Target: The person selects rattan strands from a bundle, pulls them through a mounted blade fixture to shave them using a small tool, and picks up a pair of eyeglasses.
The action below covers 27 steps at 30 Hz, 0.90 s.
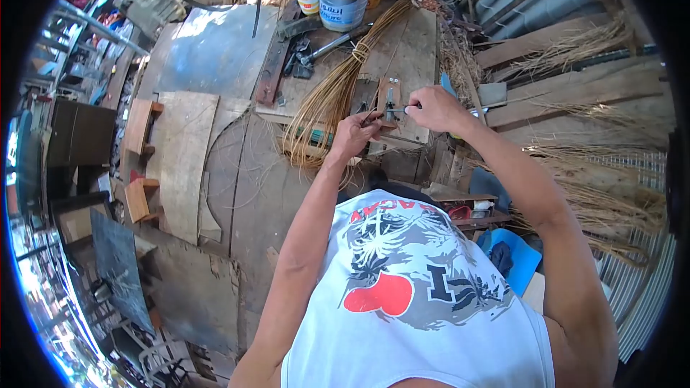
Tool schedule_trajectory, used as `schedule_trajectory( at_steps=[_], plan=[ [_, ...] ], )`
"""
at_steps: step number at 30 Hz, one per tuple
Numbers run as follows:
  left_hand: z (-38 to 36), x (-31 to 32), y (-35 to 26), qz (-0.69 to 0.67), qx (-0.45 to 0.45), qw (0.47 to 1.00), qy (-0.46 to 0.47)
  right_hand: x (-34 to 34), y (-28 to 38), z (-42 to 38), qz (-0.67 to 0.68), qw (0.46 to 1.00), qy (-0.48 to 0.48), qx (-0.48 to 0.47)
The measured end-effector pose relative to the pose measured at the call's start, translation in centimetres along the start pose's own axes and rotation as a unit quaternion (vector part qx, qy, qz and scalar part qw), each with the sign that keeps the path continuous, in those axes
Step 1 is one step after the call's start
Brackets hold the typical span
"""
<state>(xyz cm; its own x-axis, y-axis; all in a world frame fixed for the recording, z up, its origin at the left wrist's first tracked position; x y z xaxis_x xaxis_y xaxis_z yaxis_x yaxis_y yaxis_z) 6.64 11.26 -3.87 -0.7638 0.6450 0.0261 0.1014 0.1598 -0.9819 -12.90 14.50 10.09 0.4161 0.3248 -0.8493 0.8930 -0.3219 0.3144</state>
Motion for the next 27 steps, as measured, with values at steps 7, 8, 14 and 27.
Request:
schedule_trajectory(
  at_steps=[7,8,14,27],
  plan=[
    [-0.6,0.3,0.0,0.041,-0.005,0.999,-0.026,1.3,0.1,-0.6,0.001,0.999,0.016,0.036],
    [-0.8,0.4,0.1,0.042,-0.008,0.999,-0.022,1.5,0.0,-0.7,0.004,0.999,0.017,0.039],
    [-1.2,0.2,0.7,-0.014,0.021,0.999,-0.037,1.6,-0.4,-1.1,0.030,0.997,-0.014,0.065],
    [-1.2,0.1,-0.4,-0.011,-0.020,1.000,-0.005,1.8,0.4,-0.3,0.008,0.998,0.005,0.063]
  ],
)
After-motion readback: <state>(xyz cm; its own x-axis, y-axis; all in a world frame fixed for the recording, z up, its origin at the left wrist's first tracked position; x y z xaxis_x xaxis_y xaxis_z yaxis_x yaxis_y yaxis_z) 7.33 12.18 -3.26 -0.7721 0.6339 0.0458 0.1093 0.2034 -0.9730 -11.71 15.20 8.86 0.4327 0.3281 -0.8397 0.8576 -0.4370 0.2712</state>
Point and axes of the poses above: each hand's wrist, its own z-axis towards the middle knuckle, its own x-axis out of the palm, y = z × x, the point moved 2 cm from there along z, towards the middle knuckle, and after that the axes turned 7 degrees about x, right-handed, at the moved point
